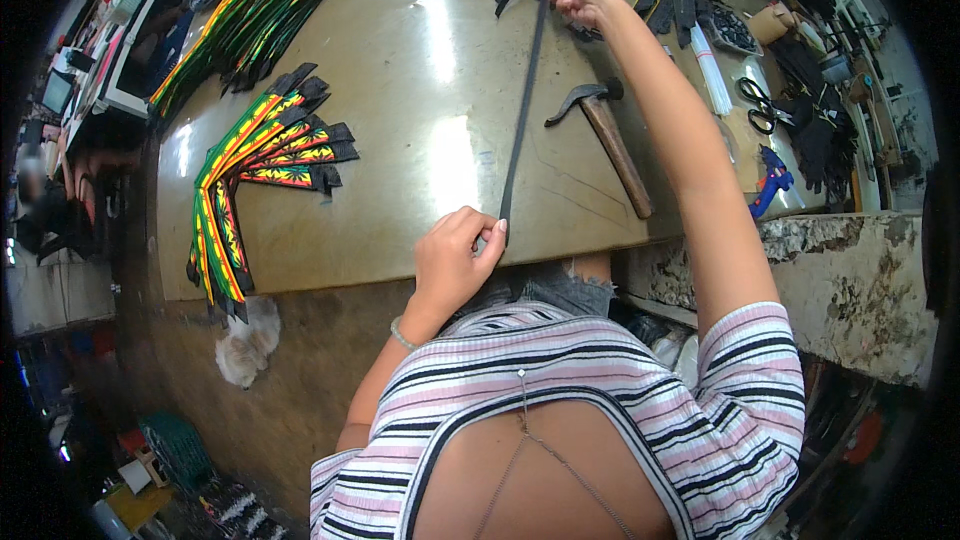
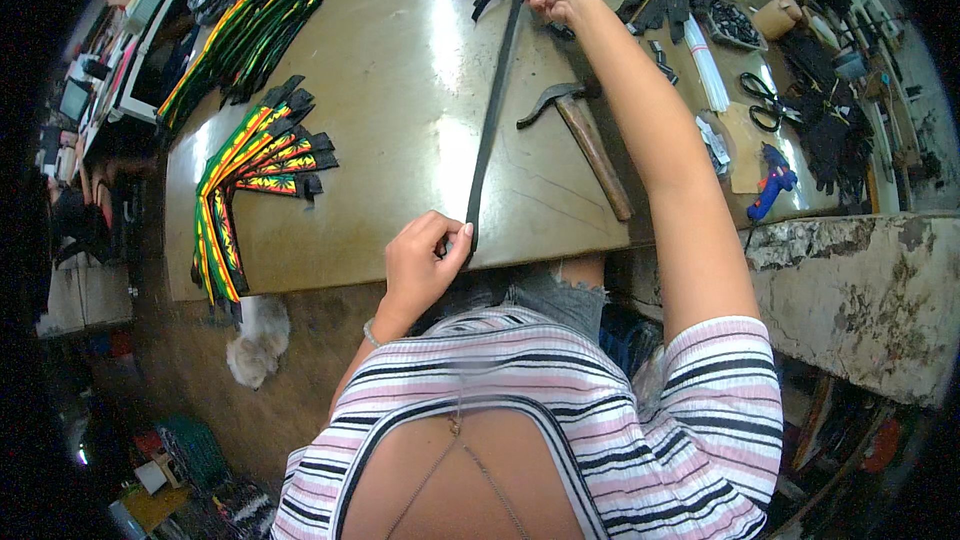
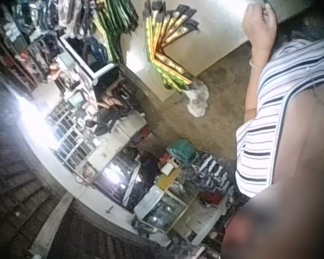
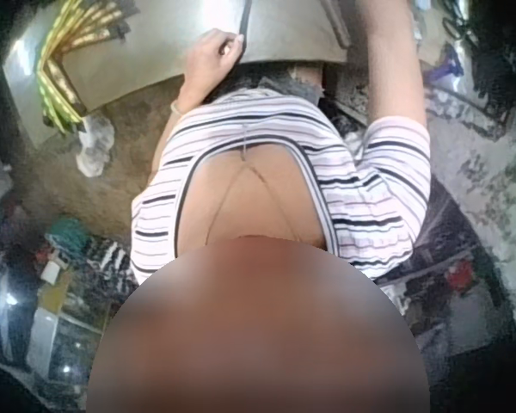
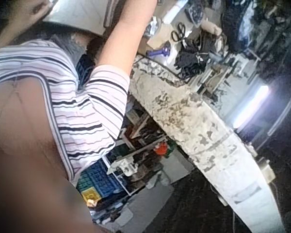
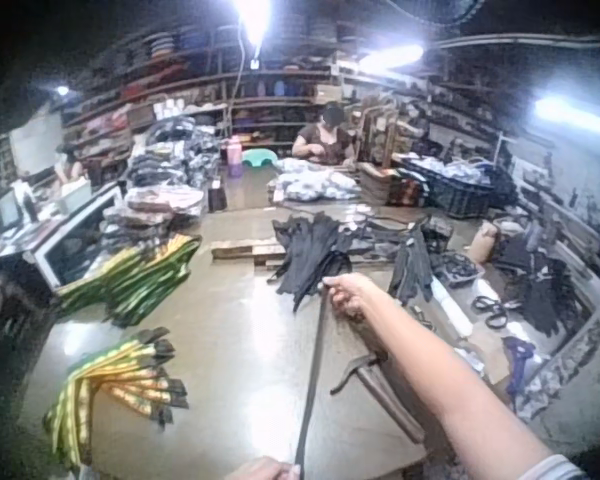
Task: The person assembles straps by applying hot glue to black webbing, attaching colorful patterned fabric, and securing metal buckles with a hammer. The person repeats this process for multiple straps on a workbench.
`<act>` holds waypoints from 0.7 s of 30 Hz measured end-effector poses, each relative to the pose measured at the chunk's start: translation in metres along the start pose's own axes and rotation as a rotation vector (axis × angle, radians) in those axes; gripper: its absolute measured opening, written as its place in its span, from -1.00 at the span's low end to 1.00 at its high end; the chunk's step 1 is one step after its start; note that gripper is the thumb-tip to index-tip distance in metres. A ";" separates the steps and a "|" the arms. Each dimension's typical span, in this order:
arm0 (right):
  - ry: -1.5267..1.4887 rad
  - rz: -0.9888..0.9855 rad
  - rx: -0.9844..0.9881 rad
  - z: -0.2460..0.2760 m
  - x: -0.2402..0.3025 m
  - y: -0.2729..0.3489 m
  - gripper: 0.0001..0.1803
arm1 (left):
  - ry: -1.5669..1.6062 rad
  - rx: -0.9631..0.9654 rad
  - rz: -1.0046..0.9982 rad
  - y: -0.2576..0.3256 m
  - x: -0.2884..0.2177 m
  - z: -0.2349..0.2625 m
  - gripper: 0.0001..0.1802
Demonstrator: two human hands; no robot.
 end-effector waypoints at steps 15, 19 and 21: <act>0.342 0.540 -0.035 -0.088 -0.032 -0.031 -0.74 | -0.249 0.024 -0.167 0.020 -0.016 0.001 -0.72; -0.010 0.644 0.067 -0.097 -0.031 0.051 -0.76 | -0.183 -0.007 -0.164 0.019 -0.016 0.007 -0.64; 0.149 0.780 -0.055 -0.082 -0.038 0.122 -0.71 | -0.139 0.021 -0.173 0.021 -0.016 0.009 -0.62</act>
Point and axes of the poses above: each hand's wrist, its own y-axis away from the middle knuckle, its own z-axis out of the back of the hand, x = y × z, the point moved 7 cm from there along -y, towards the middle knuckle, and after that the axes turned 13 degrees about -z, right-handed, at the moved point
